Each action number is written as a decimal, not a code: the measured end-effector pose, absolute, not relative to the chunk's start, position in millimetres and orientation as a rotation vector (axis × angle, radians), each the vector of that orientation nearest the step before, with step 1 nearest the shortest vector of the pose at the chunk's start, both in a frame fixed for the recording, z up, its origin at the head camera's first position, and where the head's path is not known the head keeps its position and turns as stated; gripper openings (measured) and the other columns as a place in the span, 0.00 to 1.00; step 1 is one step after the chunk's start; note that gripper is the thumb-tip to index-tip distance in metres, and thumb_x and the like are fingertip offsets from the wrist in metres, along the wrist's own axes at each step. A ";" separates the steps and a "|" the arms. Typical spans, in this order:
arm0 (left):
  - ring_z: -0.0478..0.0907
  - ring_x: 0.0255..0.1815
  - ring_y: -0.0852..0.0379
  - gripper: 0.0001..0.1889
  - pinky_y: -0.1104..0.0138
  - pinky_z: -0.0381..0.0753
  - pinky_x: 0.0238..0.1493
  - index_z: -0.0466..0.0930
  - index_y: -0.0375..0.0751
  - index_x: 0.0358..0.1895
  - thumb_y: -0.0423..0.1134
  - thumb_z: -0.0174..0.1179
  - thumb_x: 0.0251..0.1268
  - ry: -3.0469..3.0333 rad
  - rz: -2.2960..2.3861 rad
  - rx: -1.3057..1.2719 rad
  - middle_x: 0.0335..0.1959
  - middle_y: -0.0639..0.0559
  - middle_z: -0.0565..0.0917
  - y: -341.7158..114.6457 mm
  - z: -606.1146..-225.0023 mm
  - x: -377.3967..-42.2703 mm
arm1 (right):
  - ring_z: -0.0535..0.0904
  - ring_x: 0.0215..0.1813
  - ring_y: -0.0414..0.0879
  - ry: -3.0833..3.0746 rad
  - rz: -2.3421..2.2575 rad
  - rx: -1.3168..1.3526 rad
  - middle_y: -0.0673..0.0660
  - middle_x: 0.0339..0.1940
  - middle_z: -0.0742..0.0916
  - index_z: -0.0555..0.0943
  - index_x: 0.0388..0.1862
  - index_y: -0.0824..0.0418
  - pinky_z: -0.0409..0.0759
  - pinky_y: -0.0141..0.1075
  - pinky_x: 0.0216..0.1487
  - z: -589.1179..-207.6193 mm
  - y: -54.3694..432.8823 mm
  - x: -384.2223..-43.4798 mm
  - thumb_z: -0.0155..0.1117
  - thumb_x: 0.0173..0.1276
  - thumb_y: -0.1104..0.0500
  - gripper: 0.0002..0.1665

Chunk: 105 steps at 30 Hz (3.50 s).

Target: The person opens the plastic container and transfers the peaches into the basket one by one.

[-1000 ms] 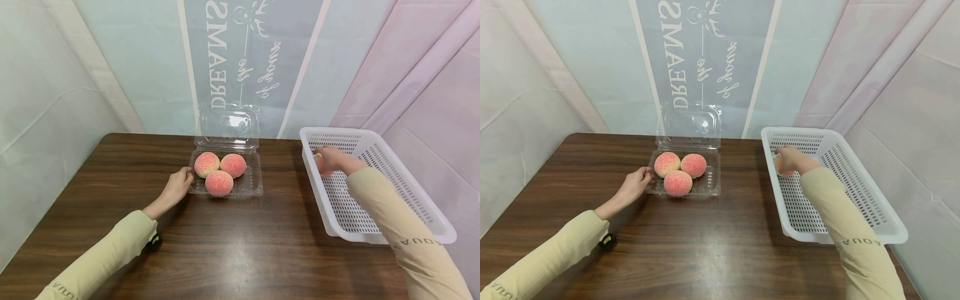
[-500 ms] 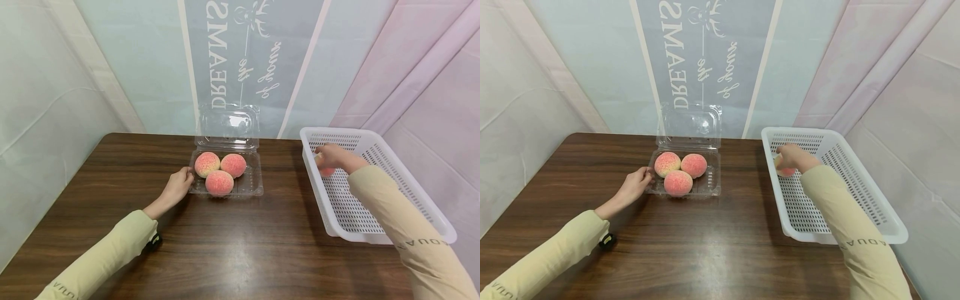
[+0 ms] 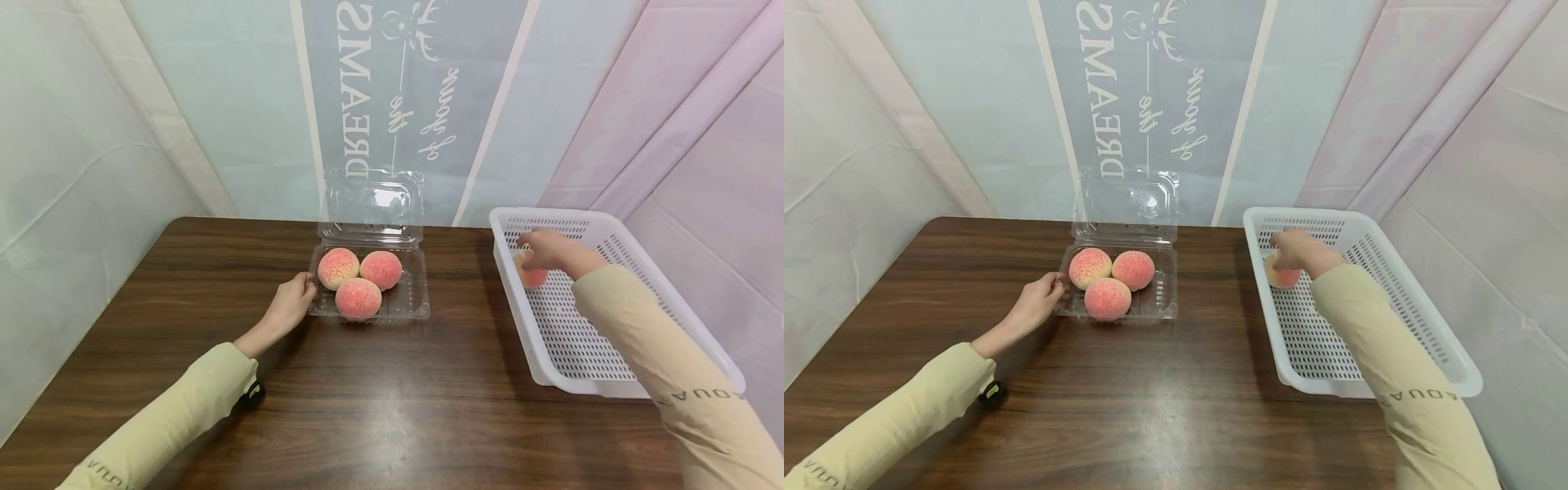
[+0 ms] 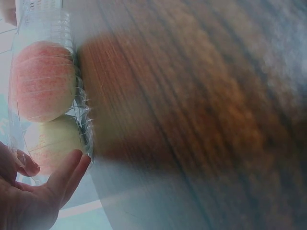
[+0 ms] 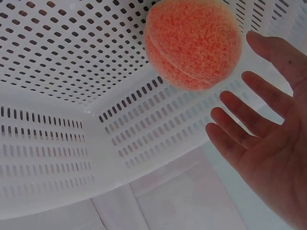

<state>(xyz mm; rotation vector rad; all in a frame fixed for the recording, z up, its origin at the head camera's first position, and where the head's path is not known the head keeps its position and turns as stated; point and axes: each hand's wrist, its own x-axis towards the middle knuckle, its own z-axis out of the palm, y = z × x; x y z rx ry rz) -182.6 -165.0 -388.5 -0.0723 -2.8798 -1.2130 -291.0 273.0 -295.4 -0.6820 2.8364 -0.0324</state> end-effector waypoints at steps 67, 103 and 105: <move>0.68 0.23 0.56 0.18 0.68 0.66 0.22 0.68 0.21 0.52 0.31 0.40 0.64 -2.872 -1.169 -0.076 0.31 0.40 0.76 -164.9 -389.6 -182.7 | 0.75 0.46 0.64 2.856 -0.028 -0.736 0.70 0.44 0.79 0.74 0.50 0.73 0.70 0.55 0.49 -264.7 265.4 -276.6 0.65 0.52 0.65 0.26; 0.73 0.27 0.54 0.17 0.68 0.69 0.23 0.67 0.20 0.52 0.30 0.39 0.66 -2.878 -1.203 -0.066 0.32 0.39 0.79 -165.8 -389.3 -184.2 | 0.75 0.46 0.61 2.854 -0.085 -0.824 0.67 0.44 0.79 0.74 0.50 0.71 0.69 0.54 0.50 -251.3 254.6 -263.8 0.66 0.52 0.62 0.25; 0.73 0.26 0.54 0.17 0.68 0.69 0.23 0.67 0.20 0.52 0.30 0.39 0.66 -2.877 -1.203 -0.073 0.32 0.39 0.79 -166.1 -389.6 -183.9 | 0.75 0.46 0.61 2.860 -0.092 -0.836 0.67 0.44 0.79 0.75 0.50 0.71 0.70 0.53 0.50 -250.9 253.4 -262.6 0.66 0.52 0.63 0.25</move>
